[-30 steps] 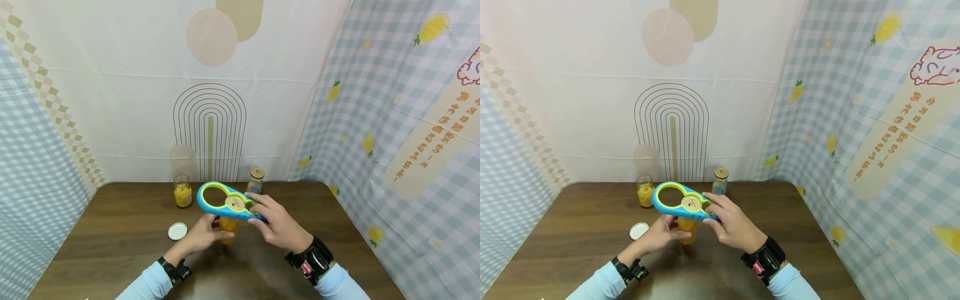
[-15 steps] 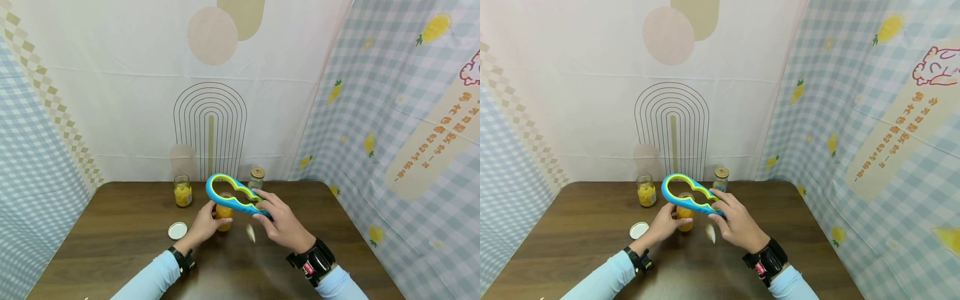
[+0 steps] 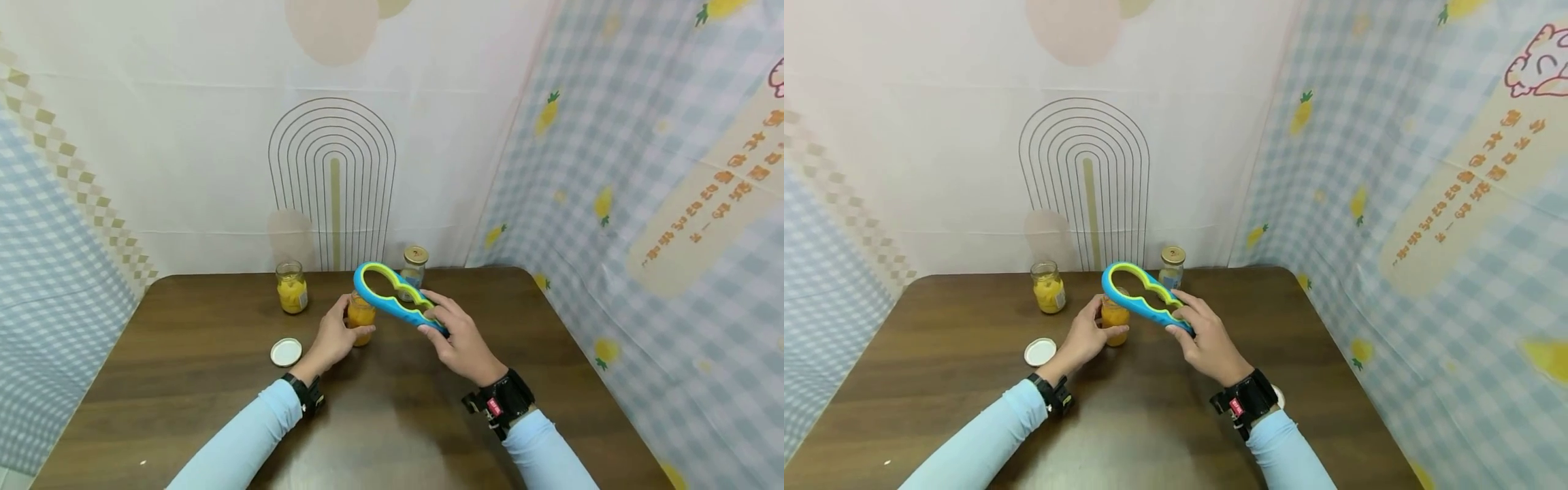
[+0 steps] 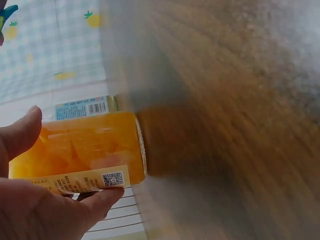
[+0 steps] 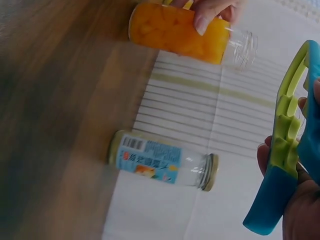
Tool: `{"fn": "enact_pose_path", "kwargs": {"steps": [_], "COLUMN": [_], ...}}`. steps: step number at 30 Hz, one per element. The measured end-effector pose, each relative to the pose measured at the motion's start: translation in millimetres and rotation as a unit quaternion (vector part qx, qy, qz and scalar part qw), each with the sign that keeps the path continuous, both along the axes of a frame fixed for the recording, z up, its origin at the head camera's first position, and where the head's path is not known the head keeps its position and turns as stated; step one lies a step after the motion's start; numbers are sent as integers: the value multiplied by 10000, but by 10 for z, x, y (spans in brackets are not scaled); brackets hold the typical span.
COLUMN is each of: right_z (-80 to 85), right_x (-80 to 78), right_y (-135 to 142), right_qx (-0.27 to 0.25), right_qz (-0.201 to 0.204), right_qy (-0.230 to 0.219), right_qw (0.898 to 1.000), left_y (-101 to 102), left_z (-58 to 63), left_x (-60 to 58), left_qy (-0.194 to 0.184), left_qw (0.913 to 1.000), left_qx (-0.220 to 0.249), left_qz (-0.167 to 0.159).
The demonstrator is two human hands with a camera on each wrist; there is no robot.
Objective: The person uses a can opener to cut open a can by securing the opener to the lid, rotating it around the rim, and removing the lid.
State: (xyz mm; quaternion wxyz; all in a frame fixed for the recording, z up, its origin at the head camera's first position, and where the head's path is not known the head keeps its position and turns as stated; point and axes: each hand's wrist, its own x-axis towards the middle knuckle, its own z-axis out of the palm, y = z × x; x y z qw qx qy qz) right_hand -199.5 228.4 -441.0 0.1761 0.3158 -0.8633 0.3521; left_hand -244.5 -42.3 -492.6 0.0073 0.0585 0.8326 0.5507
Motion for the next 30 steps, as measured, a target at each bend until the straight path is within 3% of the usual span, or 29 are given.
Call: {"fn": "enact_pose_path", "kwargs": {"steps": [8,16,23,27,30], "right_z": [-138,-216,-126,-69,-43], "right_x": [28,137,204,229,238], "right_y": [68,161,166,129,111], "right_qx": [-106,-127,-100,-64,-6], "right_qz": [-138,-307,-318,-216,-172], "right_qy": [-155,-112,126,244,301], "right_qw": [9997,9994,9994,9994,9994], "left_y": [-18,60,103,97,103], "left_z": [6,-1,-43,-38,-219], "left_x": [-159,-471,-806,-862,-928], "left_qy": [128,149,91,-21,178], "left_qw": [9996,9987,9965,9963,9943], "left_qx": [-118,-379,-383,-138,-161], "left_qz": [240,315,732,851,1039]}}
